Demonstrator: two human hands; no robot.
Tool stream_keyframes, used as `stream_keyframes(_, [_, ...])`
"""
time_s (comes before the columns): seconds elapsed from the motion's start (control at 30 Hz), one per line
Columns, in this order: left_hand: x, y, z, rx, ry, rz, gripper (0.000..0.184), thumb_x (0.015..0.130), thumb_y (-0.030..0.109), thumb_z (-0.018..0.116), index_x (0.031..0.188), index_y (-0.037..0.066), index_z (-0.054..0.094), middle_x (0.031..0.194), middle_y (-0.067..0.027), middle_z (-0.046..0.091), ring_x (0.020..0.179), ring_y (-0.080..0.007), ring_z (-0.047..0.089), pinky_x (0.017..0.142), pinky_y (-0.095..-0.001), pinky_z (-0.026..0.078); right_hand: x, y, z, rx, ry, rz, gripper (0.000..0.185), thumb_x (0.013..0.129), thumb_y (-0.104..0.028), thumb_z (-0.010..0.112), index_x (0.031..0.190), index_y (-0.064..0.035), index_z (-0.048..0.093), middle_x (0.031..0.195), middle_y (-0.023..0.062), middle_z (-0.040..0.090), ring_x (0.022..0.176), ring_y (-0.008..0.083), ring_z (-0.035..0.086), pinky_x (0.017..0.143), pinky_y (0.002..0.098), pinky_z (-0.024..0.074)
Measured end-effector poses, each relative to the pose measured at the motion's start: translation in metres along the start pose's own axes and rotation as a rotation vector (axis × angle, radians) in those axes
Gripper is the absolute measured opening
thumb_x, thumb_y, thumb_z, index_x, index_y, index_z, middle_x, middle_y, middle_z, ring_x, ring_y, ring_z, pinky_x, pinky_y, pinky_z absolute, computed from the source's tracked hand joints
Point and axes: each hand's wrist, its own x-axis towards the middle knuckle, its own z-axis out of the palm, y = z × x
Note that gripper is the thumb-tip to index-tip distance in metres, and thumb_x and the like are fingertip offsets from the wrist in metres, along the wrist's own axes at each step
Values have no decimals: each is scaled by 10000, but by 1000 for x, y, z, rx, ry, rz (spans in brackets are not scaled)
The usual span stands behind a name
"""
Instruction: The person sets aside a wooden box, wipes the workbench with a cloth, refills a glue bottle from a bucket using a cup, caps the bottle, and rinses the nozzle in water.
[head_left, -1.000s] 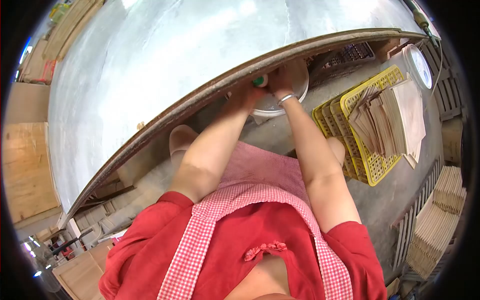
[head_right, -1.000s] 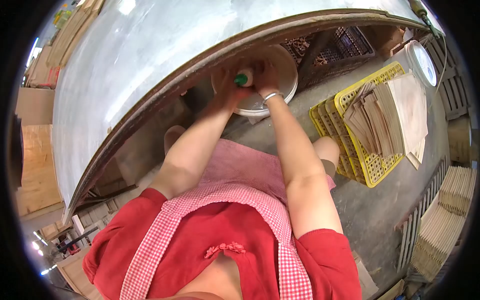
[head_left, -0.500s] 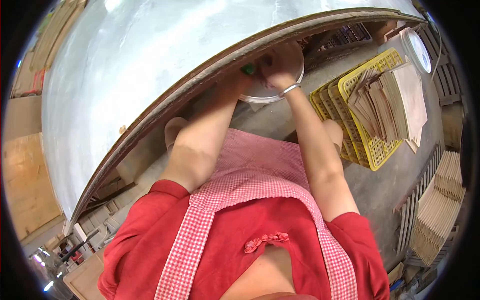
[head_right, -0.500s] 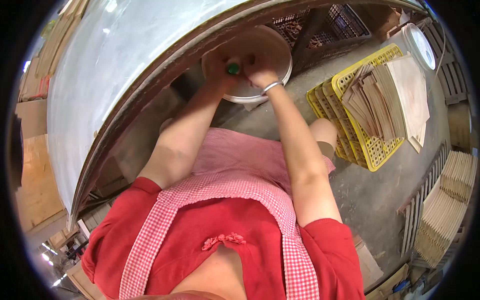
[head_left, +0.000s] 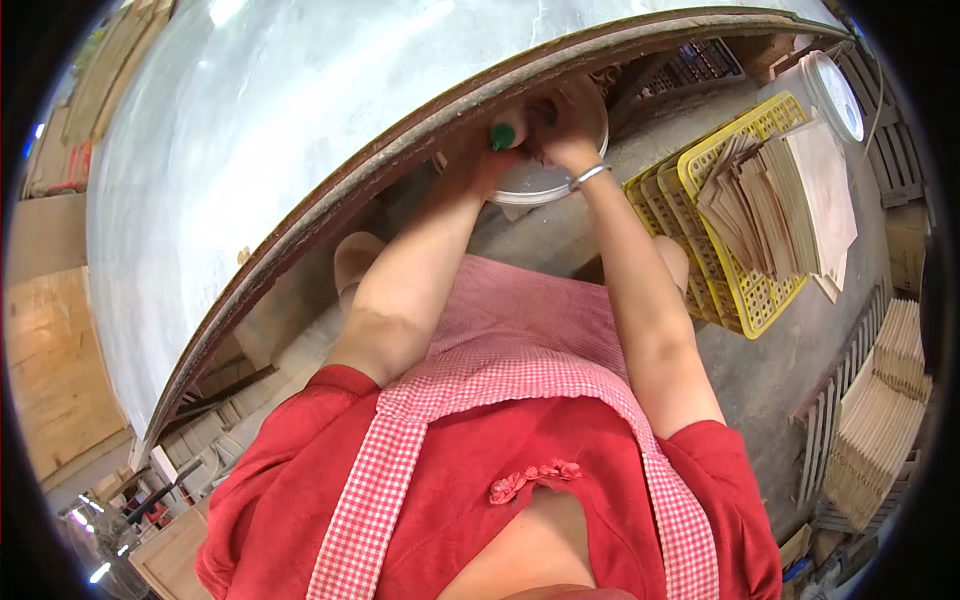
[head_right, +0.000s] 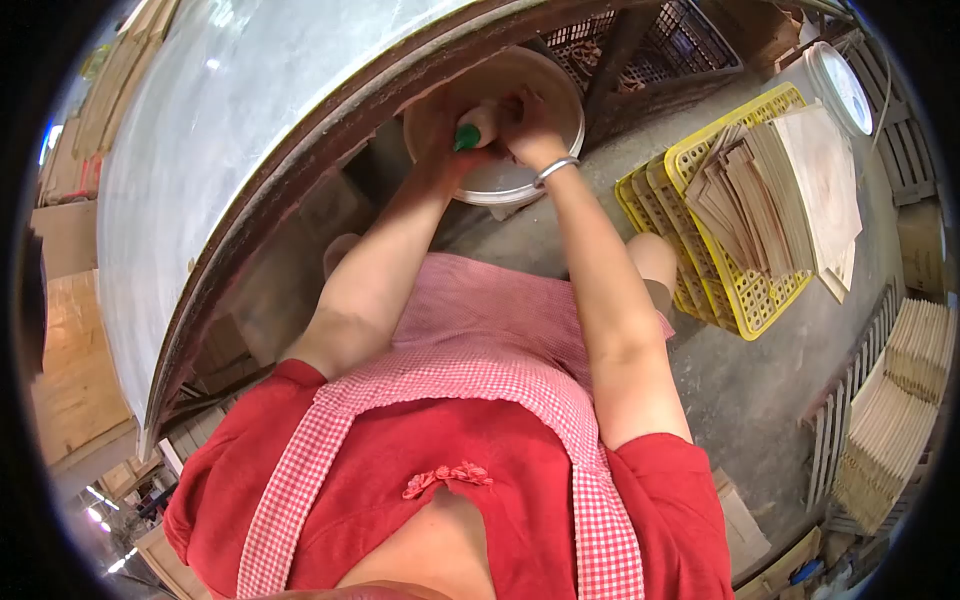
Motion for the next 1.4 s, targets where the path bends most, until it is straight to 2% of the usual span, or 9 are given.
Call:
stream_keyframes(0.1, [6,-7,-15,61,-93,212,654,899,584,601,1367,136,509,1371,-105,519,1269,-305,507,1039,-588,422,-8,-38,-17,282,-171,252,358,876,-211,732,1111,4,567,877,135,662,802,235,675,710,362,557])
stream_keyframes(0.2, [-8,-3,-8,161,-84,240,578,930,540,593,1348,147,528,1344,-83,534,1254,-289,523,987,-565,472,-8,-2,5,269,-71,-16,352,895,-221,725,1098,3,545,884,125,655,701,153,651,566,321,533])
stream_keyframes(0.33, [-25,7,16,131,109,83,536,948,528,576,1334,157,546,1339,-72,550,1237,-272,544,942,-521,514,-15,-19,-6,459,-161,169,359,880,-196,738,1101,-10,525,894,126,651,634,150,617,517,295,504])
stream_keyframes(0.53, [-3,-2,-11,180,-87,146,512,960,516,557,1305,138,573,1287,-99,608,1188,-283,591,904,-508,550,-14,-16,-13,400,-223,142,468,806,-146,782,1174,-16,523,965,130,651,712,229,640,663,318,543])
stream_keyframes(0.6, [30,-9,-32,-44,-177,148,500,963,504,557,1294,130,583,1265,-99,622,1141,-283,617,913,-514,550,-11,5,-6,248,-315,52,449,866,-82,715,1257,-9,509,1134,127,665,1015,208,653,874,315,533])
stream_keyframes(0.93, [27,5,-20,-131,48,-28,588,915,546,595,1294,96,582,1243,-113,632,1100,-300,633,931,-531,534,8,5,1,-631,-348,127,434,861,-264,655,1223,-27,624,1143,250,671,1100,363,642,941,434,515])
stream_keyframes(1.13, [32,10,-11,-216,13,-110,622,926,583,533,1284,78,594,1235,-146,638,1097,-343,633,927,-566,521,-8,-32,-2,213,-324,520,321,919,-172,613,1191,-2,601,1085,216,700,993,355,687,826,410,558])
stream_keyframes(1.2, [47,3,-23,-232,-208,-127,628,932,588,507,1287,77,593,1238,-149,637,1105,-348,629,941,-566,512,-15,-27,12,314,-15,-60,234,958,-26,588,1179,-2,518,869,99,682,556,161,608,462,298,469])
stream_keyframes(1.4, [71,-8,-46,-267,-863,-163,650,951,602,427,1295,74,587,1248,-157,634,1128,-365,616,983,-567,487,-13,-33,8,543,36,-10,235,963,-26,602,1169,-8,492,886,92,678,619,98,602,469,244,458])
